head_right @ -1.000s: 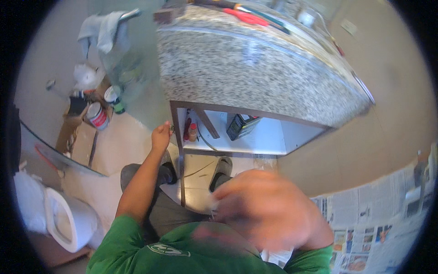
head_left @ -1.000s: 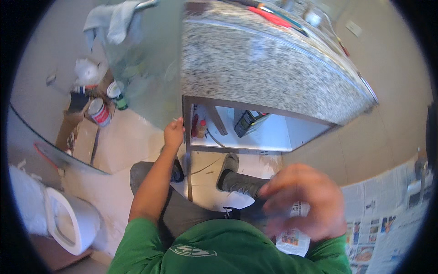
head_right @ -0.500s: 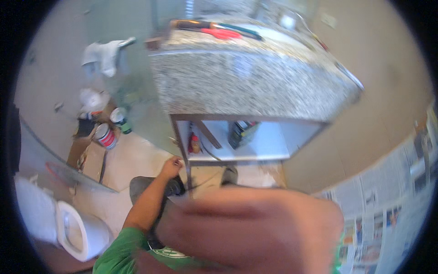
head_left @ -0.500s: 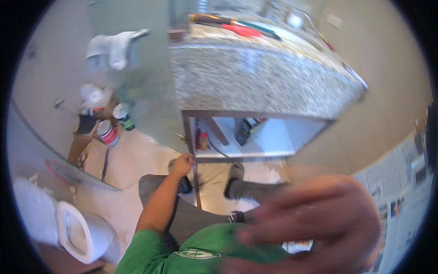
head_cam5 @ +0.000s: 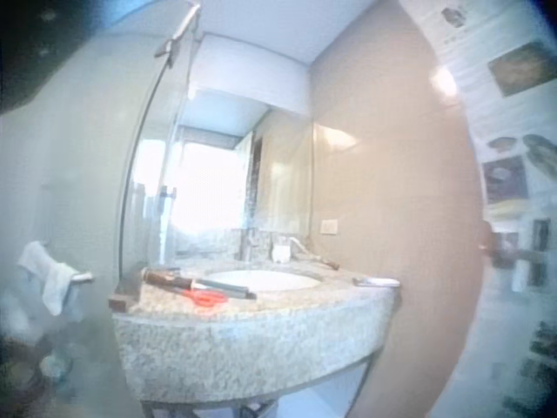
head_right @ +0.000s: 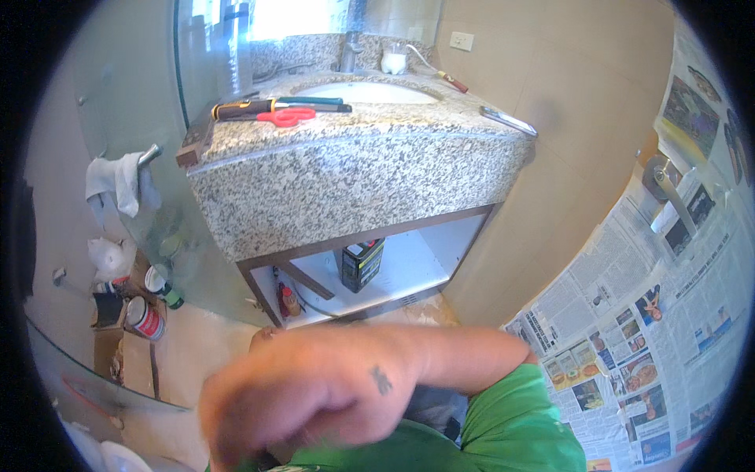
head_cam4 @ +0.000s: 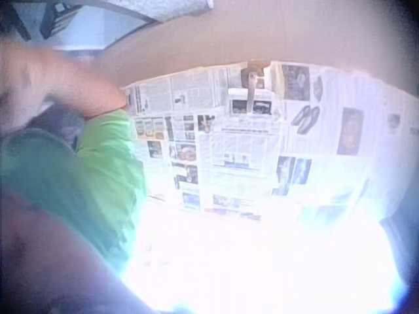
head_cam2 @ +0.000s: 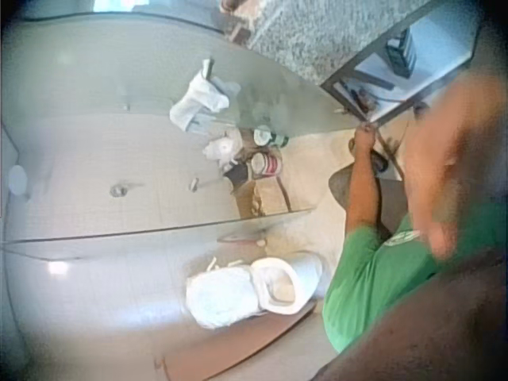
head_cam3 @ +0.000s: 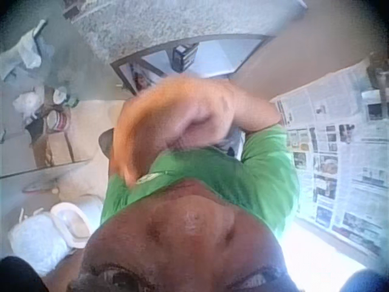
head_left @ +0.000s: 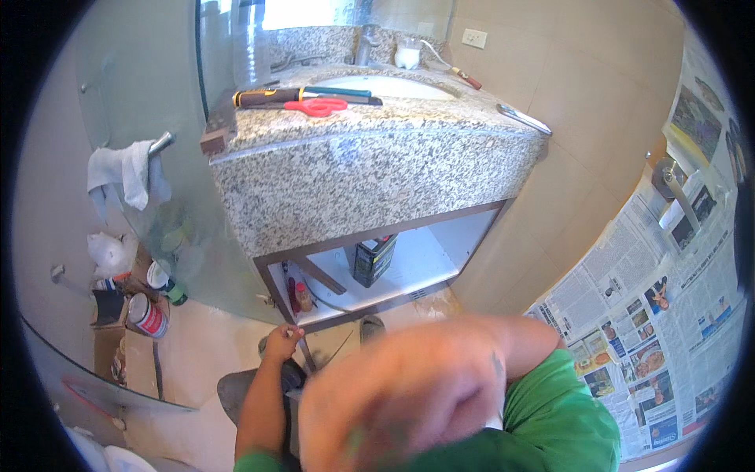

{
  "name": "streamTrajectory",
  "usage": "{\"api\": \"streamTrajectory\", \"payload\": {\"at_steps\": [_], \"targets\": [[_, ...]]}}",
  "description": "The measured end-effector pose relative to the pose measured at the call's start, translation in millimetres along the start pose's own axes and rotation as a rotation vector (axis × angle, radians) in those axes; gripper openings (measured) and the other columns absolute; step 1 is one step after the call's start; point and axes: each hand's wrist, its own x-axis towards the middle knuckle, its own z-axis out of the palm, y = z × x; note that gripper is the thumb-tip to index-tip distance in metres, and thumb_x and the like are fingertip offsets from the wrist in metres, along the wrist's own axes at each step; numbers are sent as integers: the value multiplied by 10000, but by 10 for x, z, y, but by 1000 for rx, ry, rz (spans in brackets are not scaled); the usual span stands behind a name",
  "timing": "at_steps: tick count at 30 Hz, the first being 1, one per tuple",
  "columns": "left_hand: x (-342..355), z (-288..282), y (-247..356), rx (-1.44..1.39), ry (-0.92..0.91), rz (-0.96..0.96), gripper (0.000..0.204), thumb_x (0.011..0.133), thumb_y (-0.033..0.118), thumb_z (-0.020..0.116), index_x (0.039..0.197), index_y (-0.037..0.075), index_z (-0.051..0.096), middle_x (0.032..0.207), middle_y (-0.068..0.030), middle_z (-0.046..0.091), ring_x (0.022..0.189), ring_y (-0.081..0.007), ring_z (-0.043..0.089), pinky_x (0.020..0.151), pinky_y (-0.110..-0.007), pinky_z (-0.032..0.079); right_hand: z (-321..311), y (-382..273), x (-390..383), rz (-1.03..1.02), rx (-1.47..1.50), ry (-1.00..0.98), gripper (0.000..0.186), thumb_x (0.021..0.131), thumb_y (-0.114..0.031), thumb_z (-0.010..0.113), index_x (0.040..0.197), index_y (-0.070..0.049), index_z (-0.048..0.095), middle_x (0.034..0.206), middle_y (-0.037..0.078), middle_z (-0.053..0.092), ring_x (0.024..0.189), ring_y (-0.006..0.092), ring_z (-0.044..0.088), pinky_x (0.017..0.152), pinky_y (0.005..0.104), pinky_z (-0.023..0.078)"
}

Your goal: The person kneels on the floor and fits a curved wooden trim piece along the bottom edge of a bathroom vanity cabinet. They use a hammer to tap the trim into place and adjust its alignment.

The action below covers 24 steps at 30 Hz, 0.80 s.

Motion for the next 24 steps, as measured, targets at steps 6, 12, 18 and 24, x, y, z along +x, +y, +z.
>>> {"api": "streamTrajectory", "payload": {"at_steps": [6,12,18,24], "targets": [[-166,-48,287,279,-101,-10,527,874,570,685,1052,78,746,1004,-208,733,971,-381,701,873,-450,545,122,451,-117,-530,274,-14,404,984,-83,443,1230,169,641,1290,315,592,1220,440,553,1041,523,448],[-94,-153,174,353,-140,-41,636,866,628,671,1172,72,720,968,-217,740,953,-362,722,881,-457,538,156,314,-987,464,185,84,224,947,-59,553,1130,-32,678,1154,155,675,1028,313,661,899,415,533],[-163,-37,239,347,-250,29,571,879,583,680,1059,45,742,928,-205,734,892,-361,714,841,-438,544,855,989,-2917,1334,-23,493,337,999,-337,637,864,-29,634,813,74,648,785,184,646,721,354,521],[-198,26,256,392,-291,-10,605,903,614,629,1076,44,739,1023,-228,733,971,-380,706,873,-460,544,1155,936,-3381,1692,135,789,463,1028,-439,592,769,-56,610,708,29,608,705,98,586,658,303,482]]}}
